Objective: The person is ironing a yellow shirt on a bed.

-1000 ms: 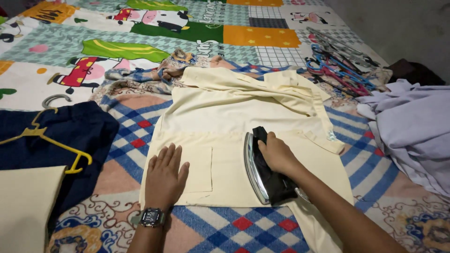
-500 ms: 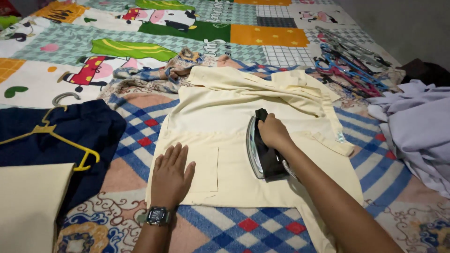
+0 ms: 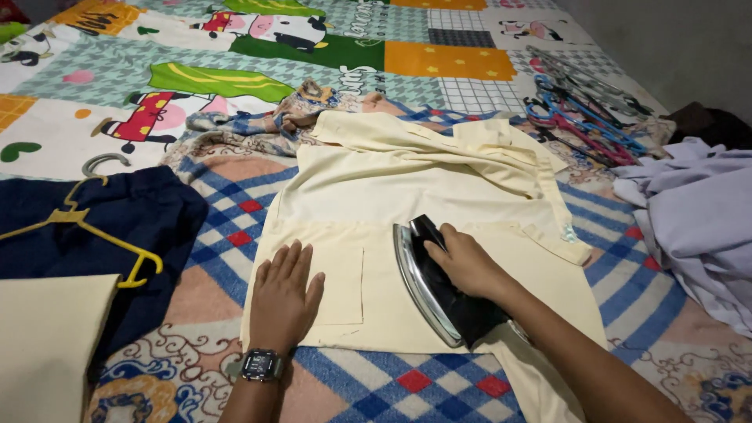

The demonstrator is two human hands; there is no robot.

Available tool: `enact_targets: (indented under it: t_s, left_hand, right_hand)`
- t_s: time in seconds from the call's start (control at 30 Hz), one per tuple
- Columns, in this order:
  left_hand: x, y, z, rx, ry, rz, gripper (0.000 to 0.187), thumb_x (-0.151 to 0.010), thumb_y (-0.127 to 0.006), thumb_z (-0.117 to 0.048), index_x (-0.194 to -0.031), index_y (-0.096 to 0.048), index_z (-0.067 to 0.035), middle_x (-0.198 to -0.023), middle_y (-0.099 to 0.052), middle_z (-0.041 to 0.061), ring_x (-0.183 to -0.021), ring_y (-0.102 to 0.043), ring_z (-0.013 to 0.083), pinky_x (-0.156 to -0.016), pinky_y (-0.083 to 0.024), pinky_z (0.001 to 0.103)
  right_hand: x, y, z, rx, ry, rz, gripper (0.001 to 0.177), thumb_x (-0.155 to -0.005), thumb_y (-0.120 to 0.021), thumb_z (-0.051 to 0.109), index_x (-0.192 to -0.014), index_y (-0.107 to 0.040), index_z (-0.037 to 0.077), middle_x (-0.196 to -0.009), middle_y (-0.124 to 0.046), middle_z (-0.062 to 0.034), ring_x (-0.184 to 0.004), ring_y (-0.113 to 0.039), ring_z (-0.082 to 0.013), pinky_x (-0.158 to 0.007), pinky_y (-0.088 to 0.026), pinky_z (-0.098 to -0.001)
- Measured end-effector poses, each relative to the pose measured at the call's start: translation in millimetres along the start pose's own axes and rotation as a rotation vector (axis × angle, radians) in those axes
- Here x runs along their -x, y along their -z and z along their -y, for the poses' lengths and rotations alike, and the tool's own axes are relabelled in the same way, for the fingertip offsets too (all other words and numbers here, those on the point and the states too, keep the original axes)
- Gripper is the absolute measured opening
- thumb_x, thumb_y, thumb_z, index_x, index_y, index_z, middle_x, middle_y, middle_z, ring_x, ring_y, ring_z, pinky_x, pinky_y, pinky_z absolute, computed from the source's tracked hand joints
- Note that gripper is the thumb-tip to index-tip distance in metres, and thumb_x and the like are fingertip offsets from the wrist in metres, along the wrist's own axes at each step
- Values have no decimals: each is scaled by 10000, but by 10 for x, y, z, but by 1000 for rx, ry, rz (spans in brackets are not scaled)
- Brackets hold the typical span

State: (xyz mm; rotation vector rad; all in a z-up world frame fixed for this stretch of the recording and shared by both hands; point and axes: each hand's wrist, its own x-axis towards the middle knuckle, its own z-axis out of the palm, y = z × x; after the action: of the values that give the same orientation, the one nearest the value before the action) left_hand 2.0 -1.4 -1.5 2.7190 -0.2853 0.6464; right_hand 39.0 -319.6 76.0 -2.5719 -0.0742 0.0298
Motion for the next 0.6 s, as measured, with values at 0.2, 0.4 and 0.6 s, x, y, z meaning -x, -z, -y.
enact_targets:
  t_s: [0.2,0.4,0.6]
  left_hand:
    - [-2,8,-16,-1,22,24,585,-996,-470,-442,-1476,-513,-111,-1543,-483,129,-1461,-393,273,-1201,-241,455]
    - [-10,2,2,25,36,42,590,-997,-471,-445,-1487,-499,-118,-1550,-472,130,-1459,-382,276,-1196,-229,459]
    - [-1,-5,-1,29,21,31,580,-1000,-474,-443,-1480,-509,-120,-1547,-479,130,-1462,-383,276,-1195,-234,456]
  right_hand:
    - [-475,-263,-29,33,50,57,441,-989,-566,391,-1003,-538,-49,-888,-687,-314,-853,-695,-458,-778,-531,-506]
    - [-1014,-422,57,93,168,-74,475,-1002,-589,390,-1023,-558,-83,-928,-676,-341,-897,-675,-481,-796,-531,-524]
    - [-1012,-446,123,31,-61,-15,461,-1001,-537,392,-1073,-543,-63,-921,-700,-293,-738,-735,-417,-770,-571,-517]
